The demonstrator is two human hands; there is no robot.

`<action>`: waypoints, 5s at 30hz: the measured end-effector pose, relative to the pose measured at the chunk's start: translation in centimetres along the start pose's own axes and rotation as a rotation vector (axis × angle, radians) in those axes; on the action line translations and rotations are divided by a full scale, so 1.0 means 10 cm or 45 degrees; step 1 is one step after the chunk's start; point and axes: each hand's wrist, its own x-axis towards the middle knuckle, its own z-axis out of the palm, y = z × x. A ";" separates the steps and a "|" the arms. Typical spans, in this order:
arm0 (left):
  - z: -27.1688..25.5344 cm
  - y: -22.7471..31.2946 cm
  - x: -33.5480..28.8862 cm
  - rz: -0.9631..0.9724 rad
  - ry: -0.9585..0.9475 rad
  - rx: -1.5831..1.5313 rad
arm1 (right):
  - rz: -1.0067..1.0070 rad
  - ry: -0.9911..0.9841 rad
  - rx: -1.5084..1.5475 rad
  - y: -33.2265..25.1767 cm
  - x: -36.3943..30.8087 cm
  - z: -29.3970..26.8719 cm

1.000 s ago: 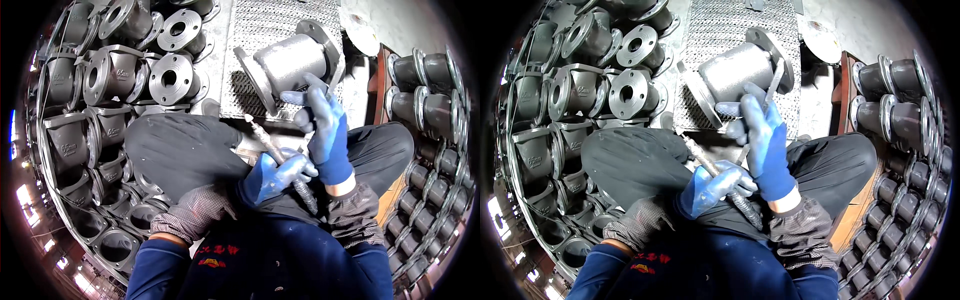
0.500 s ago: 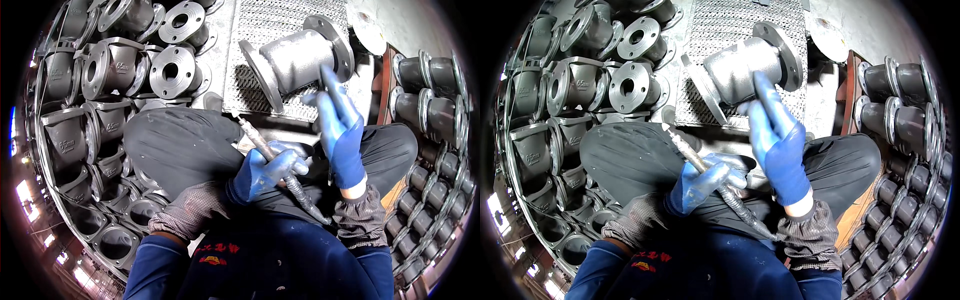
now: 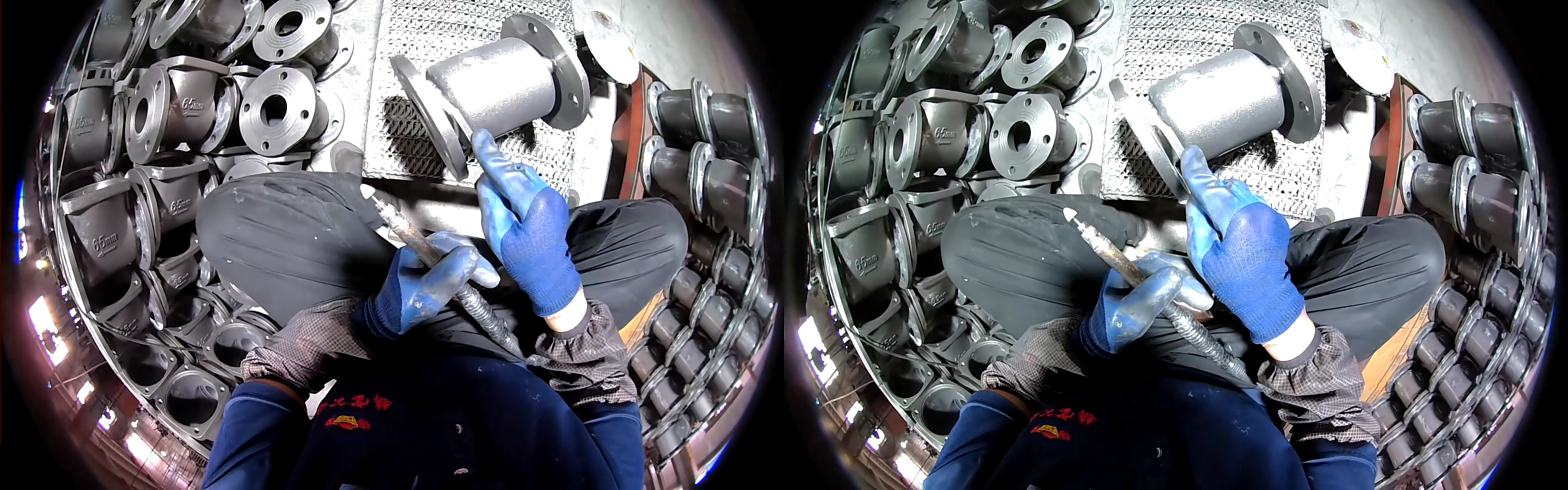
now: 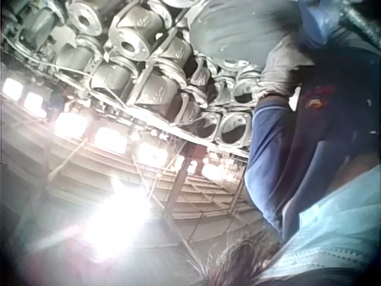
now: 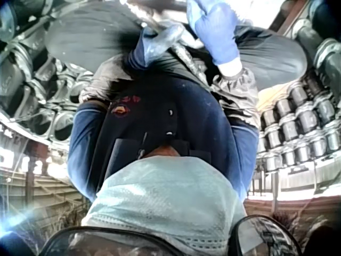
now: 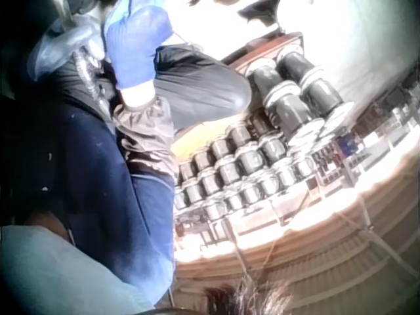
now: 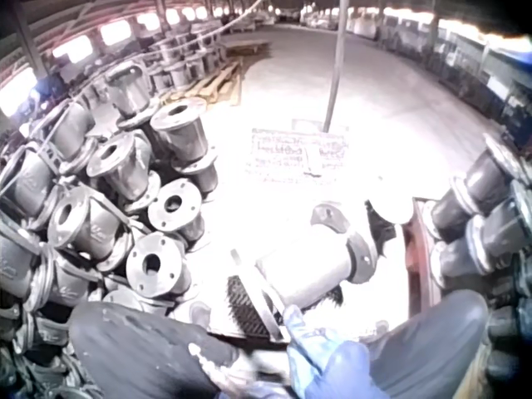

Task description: The person uses a pneumatic grinding tool and a metal pick to remove debris and smooth the interior and exterior surfaces of a metal casting.

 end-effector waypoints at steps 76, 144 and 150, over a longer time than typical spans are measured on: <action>-0.02 0.08 -0.05 0.122 -0.027 -0.081 | 0.593 0.014 0.564 -0.05 0.08 0.17; 0.03 1.37 0.68 1.040 -0.385 1.784 | 0.361 -0.296 0.861 0.01 0.40 -1.10; -0.37 1.48 1.19 0.667 -0.461 1.934 | -0.083 -0.025 0.522 0.90 0.59 -1.37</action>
